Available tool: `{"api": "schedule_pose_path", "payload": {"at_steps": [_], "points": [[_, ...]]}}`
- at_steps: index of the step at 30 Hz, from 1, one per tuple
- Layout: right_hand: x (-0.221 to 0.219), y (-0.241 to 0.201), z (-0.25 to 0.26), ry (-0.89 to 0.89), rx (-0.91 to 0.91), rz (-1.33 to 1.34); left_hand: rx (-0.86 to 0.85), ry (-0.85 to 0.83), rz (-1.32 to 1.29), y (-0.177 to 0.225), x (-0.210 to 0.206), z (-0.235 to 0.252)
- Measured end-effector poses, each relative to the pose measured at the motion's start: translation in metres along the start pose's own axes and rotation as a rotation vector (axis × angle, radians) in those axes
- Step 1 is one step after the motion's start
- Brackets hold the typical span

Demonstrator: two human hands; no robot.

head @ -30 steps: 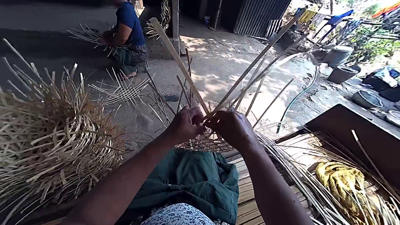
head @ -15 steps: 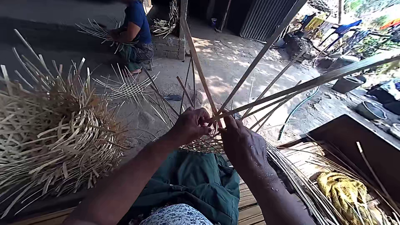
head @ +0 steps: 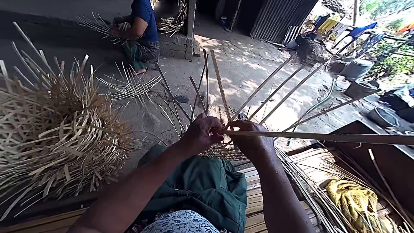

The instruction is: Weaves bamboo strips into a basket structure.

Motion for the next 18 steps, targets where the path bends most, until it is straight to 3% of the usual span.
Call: {"api": "schedule_pose_path", "payload": {"at_steps": [2,7,10,12,14,16,18], "points": [[-0.004,0.009,0.009,-0.093,0.086,0.271,0.016,-0.01,-0.035,-0.003,0.002,-0.001],[-0.021,0.026,0.014,-0.285,-0.045,0.885,0.146,-0.033,-0.181,-0.022,-0.006,-0.002],[-0.02,0.033,0.011,-0.235,0.169,1.022,0.166,0.014,-0.162,-0.029,-0.006,-0.001],[-0.013,0.028,0.001,-0.147,0.357,0.884,0.047,0.102,0.054,-0.02,-0.002,0.0],[-0.004,0.012,-0.014,0.014,0.471,0.514,-0.088,0.193,0.312,-0.006,-0.001,0.001],[0.0,-0.01,-0.028,0.217,0.481,0.066,-0.165,0.254,0.499,0.009,0.001,0.001],[-0.004,-0.018,-0.034,0.271,0.39,-0.205,-0.177,0.244,0.579,0.02,0.0,0.0]]}}
Point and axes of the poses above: each hand's wrist, its own z-axis towards the middle knuckle, its own x-axis out of the back of the hand, y = z × x, the point moved 9 cm from there along z, towards the middle knuckle, and after that the axes turned 13 degrees about z, right-handed, at the moved point
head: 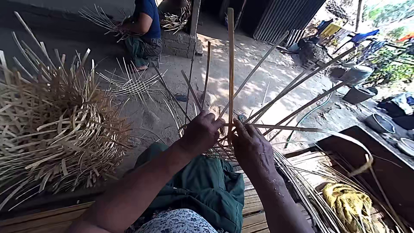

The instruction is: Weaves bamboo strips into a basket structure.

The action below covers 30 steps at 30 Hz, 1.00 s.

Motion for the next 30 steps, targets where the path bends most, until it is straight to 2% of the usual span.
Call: {"api": "schedule_pose_path", "payload": {"at_steps": [2,3,6,8,10,13,16,18,20,23,25,27,29,30], "points": [[0.001,-0.002,-0.003,-0.062,-0.056,-0.087,0.032,-0.037,-0.078,0.002,0.001,-0.001],[0.005,-0.002,-0.004,-0.107,-0.084,-0.087,0.09,-0.116,-0.188,-0.001,0.0,0.0],[0.011,0.003,-0.004,-0.273,-0.126,0.066,0.307,-0.49,-0.599,-0.018,-0.01,-0.001],[0.006,0.014,-0.006,-0.336,-0.112,0.204,0.386,-0.595,-0.745,-0.025,-0.02,-0.005],[0.0,0.023,-0.006,-0.369,-0.163,0.279,0.439,-0.614,-0.874,-0.026,-0.029,-0.011],[-0.007,0.035,-0.005,-0.426,-0.29,0.316,0.479,-0.549,-1.111,-0.02,-0.031,-0.018],[-0.007,0.046,-0.005,-0.497,-0.434,0.362,0.461,-0.461,-1.176,-0.015,-0.026,-0.018],[-0.007,0.05,-0.003,-0.54,-0.505,0.374,0.457,-0.402,-1.125,-0.016,-0.023,-0.018],[-0.007,0.055,0.0,-0.538,-0.499,0.323,0.412,-0.241,-0.876,-0.019,-0.009,-0.016],[-0.008,0.052,0.001,-0.497,-0.428,0.295,0.056,0.012,-0.445,0.012,0.031,-0.004],[0.0,0.042,0.0,-0.362,-0.353,0.326,-0.194,-0.022,-0.285,0.042,0.032,0.0],[0.013,0.035,-0.003,-0.169,-0.3,0.402,-0.322,-0.085,-0.121,0.05,0.02,0.003],[0.021,0.039,-0.011,0.047,-0.225,0.466,-0.331,-0.119,-0.011,0.037,0.014,0.01],[0.021,0.045,-0.018,0.11,-0.251,0.489,-0.29,-0.165,0.014,0.028,0.013,0.014]]}}
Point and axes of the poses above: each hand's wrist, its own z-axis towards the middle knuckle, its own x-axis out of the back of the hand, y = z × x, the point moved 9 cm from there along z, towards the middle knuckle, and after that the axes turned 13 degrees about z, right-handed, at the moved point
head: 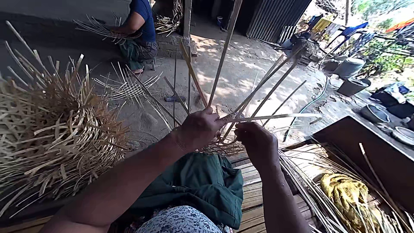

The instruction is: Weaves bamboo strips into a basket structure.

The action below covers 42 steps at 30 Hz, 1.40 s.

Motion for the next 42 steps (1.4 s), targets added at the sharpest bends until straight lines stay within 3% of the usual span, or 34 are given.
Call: {"api": "schedule_pose_path", "payload": {"at_steps": [4,9,15,19,23,27,35,38,42], "points": [[-0.01,0.035,-0.017,0.071,-0.133,0.237,0.198,-0.016,-0.136,-0.029,-0.002,-0.006],[-0.025,0.058,-0.015,0.078,-0.319,0.667,0.302,0.002,-0.276,-0.03,0.001,-0.017],[-0.039,0.063,0.003,-0.17,-0.64,0.571,0.296,0.017,-0.328,-0.027,0.0,-0.019],[-0.049,0.05,0.005,-0.33,-0.549,0.605,0.263,0.024,-0.288,-0.022,-0.002,-0.016],[-0.049,0.051,0.002,-0.217,-0.49,0.577,0.259,0.019,-0.287,-0.02,-0.002,-0.013],[-0.045,0.054,0.002,-0.073,-0.575,0.634,0.268,0.047,-0.282,-0.019,-0.002,-0.012],[-0.041,0.065,0.011,-0.108,-0.676,0.592,0.252,0.109,-0.313,-0.006,-0.003,-0.008],[-0.041,0.07,0.012,-0.16,-0.679,0.678,0.247,0.116,-0.328,-0.005,-0.005,-0.006],[-0.047,0.077,0.011,-0.396,-0.615,0.944,0.258,0.067,-0.435,-0.016,-0.011,-0.008]]}}
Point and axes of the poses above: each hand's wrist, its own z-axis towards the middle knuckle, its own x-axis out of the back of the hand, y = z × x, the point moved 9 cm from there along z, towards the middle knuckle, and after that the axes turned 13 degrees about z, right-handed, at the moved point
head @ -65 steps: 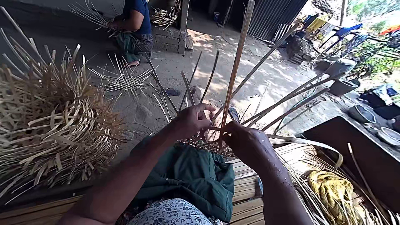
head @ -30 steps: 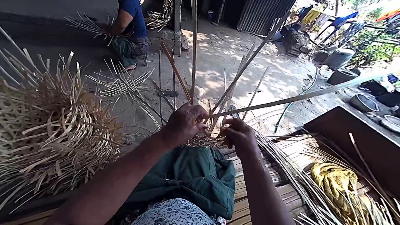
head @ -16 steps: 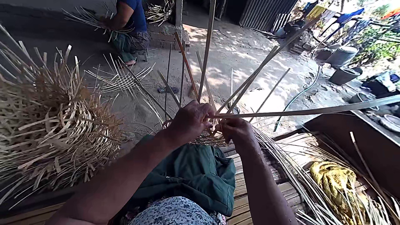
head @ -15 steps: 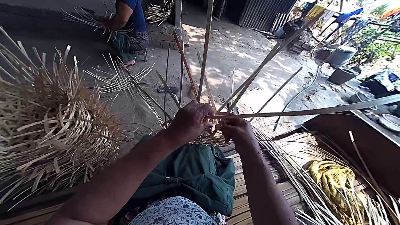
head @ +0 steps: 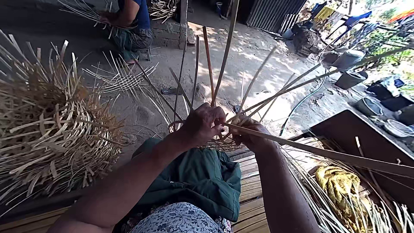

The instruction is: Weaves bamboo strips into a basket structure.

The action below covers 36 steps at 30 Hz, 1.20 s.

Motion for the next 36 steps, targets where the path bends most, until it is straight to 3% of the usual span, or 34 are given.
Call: {"api": "schedule_pose_path", "payload": {"at_steps": [10,12,16,22,25,29,32,36], "points": [[-0.009,0.009,0.002,-0.359,0.112,0.093,0.081,-0.016,-0.221,-0.019,-0.008,-0.002],[-0.009,0.007,0.002,-0.311,0.141,0.068,0.039,0.015,-0.129,-0.016,-0.006,-0.003],[-0.007,0.005,0.001,0.021,0.182,0.019,-0.13,0.05,0.261,0.004,-0.002,-0.005],[-0.015,0.015,0.005,0.036,0.29,0.262,-0.133,-0.04,0.441,0.003,-0.003,-0.01],[-0.019,0.022,0.002,0.15,0.384,0.249,-0.013,-0.133,0.259,-0.017,0.002,-0.01],[-0.033,0.021,-0.006,0.156,0.494,0.099,0.369,-0.437,-0.302,-0.066,-0.001,-0.011],[-0.05,0.022,-0.009,0.105,0.524,-0.023,0.549,-0.425,-0.367,-0.083,-0.005,-0.016],[-0.057,0.017,-0.015,0.039,0.666,-0.299,0.575,-0.344,-0.449,-0.083,-0.002,-0.021]]}}
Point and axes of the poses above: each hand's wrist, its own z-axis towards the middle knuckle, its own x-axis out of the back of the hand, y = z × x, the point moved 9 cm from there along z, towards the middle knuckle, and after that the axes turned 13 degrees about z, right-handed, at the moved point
